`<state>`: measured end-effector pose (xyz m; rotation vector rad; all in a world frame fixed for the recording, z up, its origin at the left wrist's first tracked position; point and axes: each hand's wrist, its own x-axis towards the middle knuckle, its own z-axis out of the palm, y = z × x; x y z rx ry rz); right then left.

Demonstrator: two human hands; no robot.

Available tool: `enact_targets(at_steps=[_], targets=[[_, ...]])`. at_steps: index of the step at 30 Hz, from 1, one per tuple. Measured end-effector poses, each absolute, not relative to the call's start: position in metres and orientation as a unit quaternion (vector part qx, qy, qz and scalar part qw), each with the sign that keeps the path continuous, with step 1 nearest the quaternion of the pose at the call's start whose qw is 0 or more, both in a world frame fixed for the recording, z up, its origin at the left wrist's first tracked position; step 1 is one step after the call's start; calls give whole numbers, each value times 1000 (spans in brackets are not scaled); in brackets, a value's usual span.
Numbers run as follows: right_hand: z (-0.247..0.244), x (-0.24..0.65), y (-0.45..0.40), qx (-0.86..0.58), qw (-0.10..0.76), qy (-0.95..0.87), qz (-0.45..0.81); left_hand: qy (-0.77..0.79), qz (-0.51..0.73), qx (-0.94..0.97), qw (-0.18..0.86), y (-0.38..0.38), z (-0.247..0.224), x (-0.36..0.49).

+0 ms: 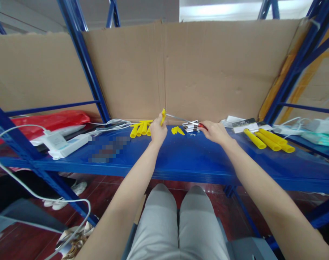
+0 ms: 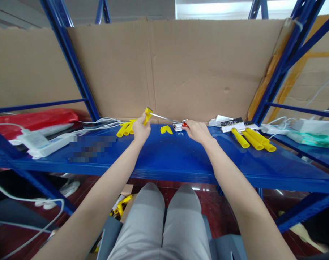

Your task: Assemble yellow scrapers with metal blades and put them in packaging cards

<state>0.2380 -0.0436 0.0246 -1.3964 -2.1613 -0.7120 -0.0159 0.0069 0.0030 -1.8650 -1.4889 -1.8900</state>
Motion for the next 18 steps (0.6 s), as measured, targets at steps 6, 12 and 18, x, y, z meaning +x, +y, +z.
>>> enact_targets(at_steps=[6, 12, 18], targets=[[25, 235, -43, -518, 249, -785, -231, -457, -643, -614, 35, 12, 0, -17], [25, 241, -42, -510, 259, -777, -263, -479, -625, -616, 26, 9, 1, -15], [25, 239, -45, -497, 260, -780, -278, -476, -634, -608, 46, 8, 1, -16]])
